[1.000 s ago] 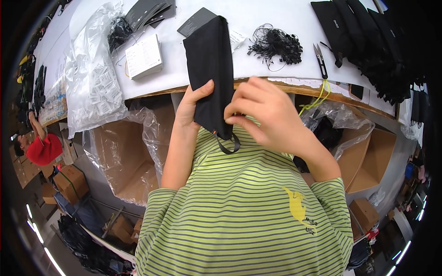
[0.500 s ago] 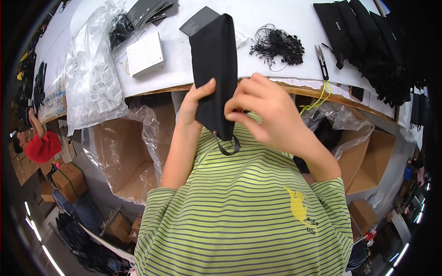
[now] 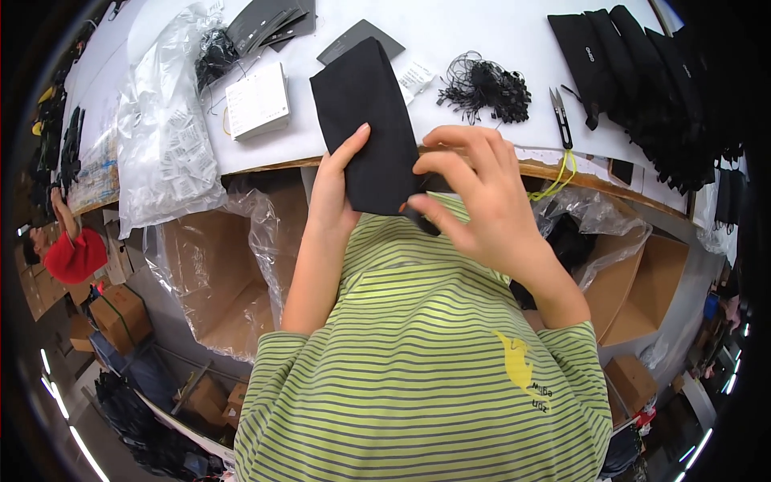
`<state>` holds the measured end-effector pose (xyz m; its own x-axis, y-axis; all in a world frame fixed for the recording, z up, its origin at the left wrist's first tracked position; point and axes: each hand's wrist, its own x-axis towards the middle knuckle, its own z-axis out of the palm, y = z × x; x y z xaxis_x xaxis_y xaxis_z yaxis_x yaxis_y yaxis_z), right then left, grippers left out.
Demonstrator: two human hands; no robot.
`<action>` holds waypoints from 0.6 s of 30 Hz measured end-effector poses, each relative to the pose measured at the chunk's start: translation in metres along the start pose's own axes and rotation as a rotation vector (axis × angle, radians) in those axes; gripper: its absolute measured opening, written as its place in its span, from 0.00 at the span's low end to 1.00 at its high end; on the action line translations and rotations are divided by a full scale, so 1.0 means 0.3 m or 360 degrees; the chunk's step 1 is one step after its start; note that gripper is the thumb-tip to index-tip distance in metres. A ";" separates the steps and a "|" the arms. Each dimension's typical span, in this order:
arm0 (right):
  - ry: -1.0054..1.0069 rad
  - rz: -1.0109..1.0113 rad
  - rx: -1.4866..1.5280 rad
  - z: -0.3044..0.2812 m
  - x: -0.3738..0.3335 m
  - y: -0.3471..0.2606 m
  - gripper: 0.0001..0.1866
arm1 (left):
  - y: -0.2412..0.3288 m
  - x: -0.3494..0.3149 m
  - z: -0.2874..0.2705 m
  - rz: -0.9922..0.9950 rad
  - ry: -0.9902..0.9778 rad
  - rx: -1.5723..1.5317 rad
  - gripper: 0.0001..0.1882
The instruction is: The recorder is packing small items and instructions into black zippered pouches.
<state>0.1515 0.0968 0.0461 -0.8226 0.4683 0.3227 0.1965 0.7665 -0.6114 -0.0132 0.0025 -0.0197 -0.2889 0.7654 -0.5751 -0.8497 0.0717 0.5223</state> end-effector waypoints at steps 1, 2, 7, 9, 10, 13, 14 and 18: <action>0.0005 -0.0009 -0.0003 0.001 -0.005 -0.013 0.15 | -0.004 -0.014 0.022 0.0009 -0.0005 0.0001 0.17; -0.0064 -0.0109 -0.0096 0.010 -0.012 -0.030 0.18 | -0.009 -0.026 0.040 0.0057 0.0022 -0.0046 0.17; -0.0004 -0.0267 -0.0288 0.057 -0.023 0.026 0.29 | -0.019 -0.096 0.057 0.0072 -0.0112 -0.0093 0.18; 0.0025 -0.0147 -0.0075 0.015 -0.010 0.032 0.31 | -0.021 -0.083 0.026 0.0323 -0.0054 0.0253 0.22; 0.0096 0.0026 0.0320 -0.008 -0.008 0.036 0.30 | -0.020 -0.074 0.011 0.0560 0.0003 0.0610 0.27; 0.0278 0.0092 0.0704 -0.054 0.009 0.059 0.29 | 0.034 -0.024 -0.029 0.1466 -0.0010 0.1364 0.44; 0.0235 0.0125 0.0843 -0.064 0.001 0.079 0.29 | 0.043 -0.026 -0.011 0.1391 -0.0171 0.1027 0.47; 0.0004 0.0338 0.1096 -0.115 0.001 0.067 0.23 | 0.119 -0.031 -0.019 0.1530 -0.0423 0.1348 0.31</action>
<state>0.1735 0.1275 0.0588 -0.8027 0.5779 0.1475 -0.0298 0.2081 -0.9777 -0.0435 -0.0057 0.0007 -0.4427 0.8307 0.3376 0.2139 -0.2678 0.9394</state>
